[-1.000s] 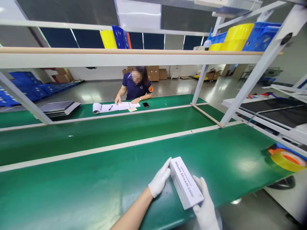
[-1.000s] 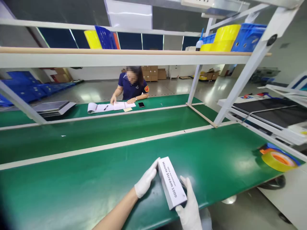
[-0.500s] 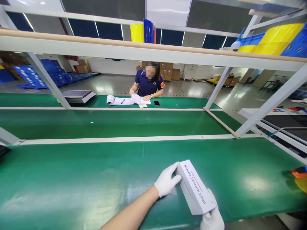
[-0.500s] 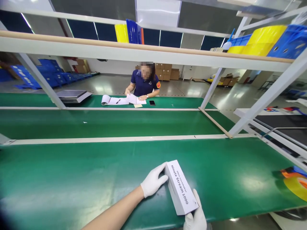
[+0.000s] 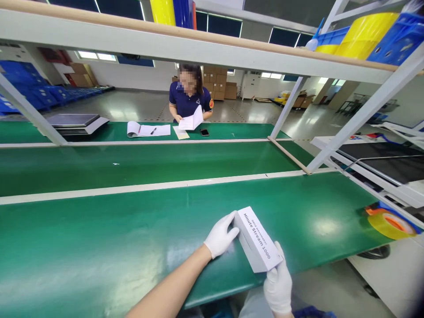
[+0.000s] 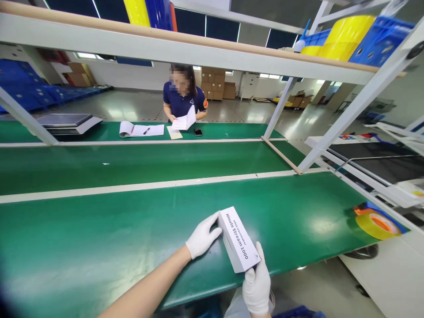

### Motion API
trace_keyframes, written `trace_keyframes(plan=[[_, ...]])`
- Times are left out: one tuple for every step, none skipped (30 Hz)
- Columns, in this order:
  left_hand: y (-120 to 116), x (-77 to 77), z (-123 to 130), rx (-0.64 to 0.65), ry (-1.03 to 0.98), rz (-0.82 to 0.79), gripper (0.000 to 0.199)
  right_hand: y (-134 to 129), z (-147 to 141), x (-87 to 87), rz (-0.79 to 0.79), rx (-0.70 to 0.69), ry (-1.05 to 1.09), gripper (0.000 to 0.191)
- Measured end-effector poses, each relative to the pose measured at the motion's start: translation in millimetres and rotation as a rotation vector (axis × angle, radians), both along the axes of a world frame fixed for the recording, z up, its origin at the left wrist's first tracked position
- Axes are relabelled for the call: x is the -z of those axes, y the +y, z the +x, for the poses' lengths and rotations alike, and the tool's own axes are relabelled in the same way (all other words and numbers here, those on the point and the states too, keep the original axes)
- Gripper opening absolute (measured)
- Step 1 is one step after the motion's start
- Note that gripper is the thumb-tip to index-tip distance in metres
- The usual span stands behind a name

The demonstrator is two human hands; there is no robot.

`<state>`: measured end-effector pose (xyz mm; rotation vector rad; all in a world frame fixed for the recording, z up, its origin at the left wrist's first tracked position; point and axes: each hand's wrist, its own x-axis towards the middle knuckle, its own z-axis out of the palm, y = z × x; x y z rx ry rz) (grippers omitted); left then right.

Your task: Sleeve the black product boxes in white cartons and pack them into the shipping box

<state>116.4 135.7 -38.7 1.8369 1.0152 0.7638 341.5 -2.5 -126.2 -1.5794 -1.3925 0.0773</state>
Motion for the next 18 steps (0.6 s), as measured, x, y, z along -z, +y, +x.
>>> trace_keyframes(plan=[[0,0.2,0,0.001,0.010,0.002,0.067,0,-1,-0.1,0.003,0.012,-0.010,0.084],[0,0.5,0,0.002,0.018,0.006,0.067,-1,-1,-0.3,0.006,0.022,-0.022,0.084],[-1,1.0,0,0.002,0.026,0.012,0.067,-1,-2,-0.5,0.008,0.030,-0.034,0.084],[-2,1.8,-1,0.000,0.033,0.021,0.066,-1,-2,-0.7,0.012,0.038,-0.045,0.084],[-2,2.8,-1,-0.003,0.038,0.031,0.065,-2,-3,-1.1,0.017,0.043,-0.053,0.083],[-3,4.2,-1,-0.008,0.043,0.039,0.065,-2,-3,-1.5,0.021,0.047,-0.059,0.083],[-3,5.7,-1,-0.014,0.047,0.048,0.064,-2,-4,-1.9,0.023,0.047,-0.060,0.083],[-4,7.4,-1,-0.020,0.052,0.056,0.063,-2,-4,-2.2,0.021,0.046,-0.059,0.083],[-4,9.2,-1,-0.026,0.056,0.065,0.063,-2,-5,-2.4,0.017,0.049,-0.055,0.083],[-4,10.9,0,-0.029,0.060,0.073,0.063,-2,-5,-2.4,0.012,0.053,-0.053,0.084],[-4,12.4,0,-0.029,0.063,0.081,0.064,-2,-5,-2.3,0.008,0.058,-0.054,0.084],[-3,13.5,0,-0.027,0.067,0.086,0.066,-2,-6,-2.0,0.005,0.062,-0.057,0.084],[-3,14.2,0,-0.025,0.070,0.090,0.067,-2,-6,-1.7,0.007,0.065,-0.061,0.083],[-3,14.4,0,-0.024,0.073,0.093,0.068,-1,-6,-1.4,0.013,0.064,-0.065,0.082],[-3,14.0,0,-0.023,0.077,0.096,0.068,-1,-7,-1.3,0.021,0.060,-0.068,0.081],[-2,13.1,0,-0.023,0.080,0.099,0.067,-1,-7,-1.4,0.028,0.056,-0.070,0.080],[-2,11.8,0,-0.024,0.083,0.102,0.066,0,-7,-1.6,0.034,0.054,-0.072,0.080],[-2,10.3,0,-0.022,0.085,0.104,0.066,0,-8,-2.0,0.037,0.055,-0.073,0.080]])
